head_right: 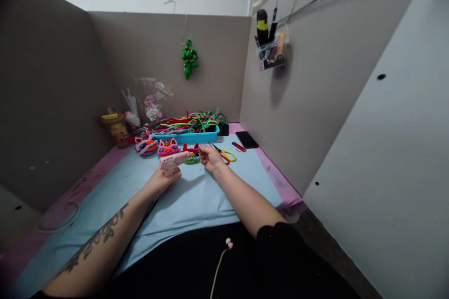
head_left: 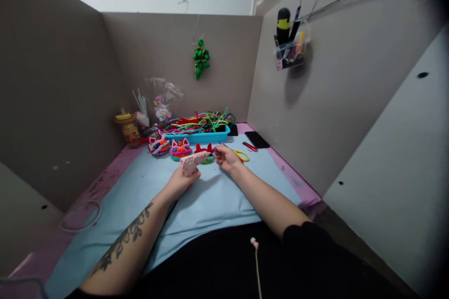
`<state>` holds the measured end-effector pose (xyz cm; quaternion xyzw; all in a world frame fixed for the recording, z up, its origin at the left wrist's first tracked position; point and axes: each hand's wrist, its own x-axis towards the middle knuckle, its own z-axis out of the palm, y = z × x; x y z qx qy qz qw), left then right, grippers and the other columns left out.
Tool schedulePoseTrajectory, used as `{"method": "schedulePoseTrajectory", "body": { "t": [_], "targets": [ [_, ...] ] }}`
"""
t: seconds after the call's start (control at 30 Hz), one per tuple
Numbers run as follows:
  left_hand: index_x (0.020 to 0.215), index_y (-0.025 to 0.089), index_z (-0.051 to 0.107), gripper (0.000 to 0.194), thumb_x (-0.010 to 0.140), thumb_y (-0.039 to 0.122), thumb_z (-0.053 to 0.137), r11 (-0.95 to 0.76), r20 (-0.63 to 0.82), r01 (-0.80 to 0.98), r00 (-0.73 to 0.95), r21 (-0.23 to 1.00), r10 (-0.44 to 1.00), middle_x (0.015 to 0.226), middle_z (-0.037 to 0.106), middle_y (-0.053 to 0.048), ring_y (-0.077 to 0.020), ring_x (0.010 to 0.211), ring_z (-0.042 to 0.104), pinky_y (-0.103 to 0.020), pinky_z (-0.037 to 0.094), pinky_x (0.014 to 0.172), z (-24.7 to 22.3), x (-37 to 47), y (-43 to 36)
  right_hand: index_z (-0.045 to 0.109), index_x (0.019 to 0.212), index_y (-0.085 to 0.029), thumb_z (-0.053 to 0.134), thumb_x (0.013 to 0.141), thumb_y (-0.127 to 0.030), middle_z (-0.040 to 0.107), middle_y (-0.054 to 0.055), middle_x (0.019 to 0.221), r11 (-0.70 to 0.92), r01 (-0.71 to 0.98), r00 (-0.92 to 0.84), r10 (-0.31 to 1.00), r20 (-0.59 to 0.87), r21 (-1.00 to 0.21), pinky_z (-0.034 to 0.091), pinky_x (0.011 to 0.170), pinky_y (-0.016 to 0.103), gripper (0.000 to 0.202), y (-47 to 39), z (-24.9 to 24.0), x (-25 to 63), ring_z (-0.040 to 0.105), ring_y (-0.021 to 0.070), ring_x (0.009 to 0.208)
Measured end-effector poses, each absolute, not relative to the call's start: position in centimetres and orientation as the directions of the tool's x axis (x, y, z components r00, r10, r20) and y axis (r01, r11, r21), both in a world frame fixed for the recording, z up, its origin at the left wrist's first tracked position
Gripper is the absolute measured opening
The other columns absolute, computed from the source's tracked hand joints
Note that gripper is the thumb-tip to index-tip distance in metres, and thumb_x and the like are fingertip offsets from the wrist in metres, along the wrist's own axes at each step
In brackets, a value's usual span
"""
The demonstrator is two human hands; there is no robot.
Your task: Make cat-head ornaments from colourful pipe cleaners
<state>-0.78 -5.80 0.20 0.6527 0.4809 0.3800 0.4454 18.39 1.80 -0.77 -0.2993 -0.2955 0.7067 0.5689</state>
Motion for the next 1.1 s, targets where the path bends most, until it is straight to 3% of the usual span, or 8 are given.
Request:
{"method": "schedulePoseTrajectory", "body": {
  "t": [0.53,1.1],
  "targets": [
    [0.064,0.018,0.047,0.017,0.067,0.031,0.058,-0.186,0.101,0.339,0.255,0.922,0.962,0.04,0.042,0.007,-0.0076,0.038,0.036,-0.02,0.028,0.041,-0.08,-0.66,-5.57,0.051,0.062,-0.017,0.067,0.058,-0.019,0.049,-0.006,0.045,-0.172,-0.601,-0.176,0.981,-0.081,-0.78,0.02,0.034,0.015,0.016,2.02,-1.11,18.26,0.04,0.0049,0.04],
    [0.07,0.017,0.054,0.016,0.066,0.03,0.061,-0.177,0.091,0.316,0.267,0.932,0.959,0.044,0.043,0.007,-0.0078,0.039,0.038,-0.02,0.029,0.041,-0.22,-0.94,-5.32,0.052,0.062,-0.016,0.069,0.056,-0.022,0.049,-0.006,0.048,-0.148,-0.581,-0.177,0.983,-0.053,-0.8,0.021,0.034,0.015,0.019,2.18,-1.43,18.24,0.041,0.0047,0.041]
  ]
}}
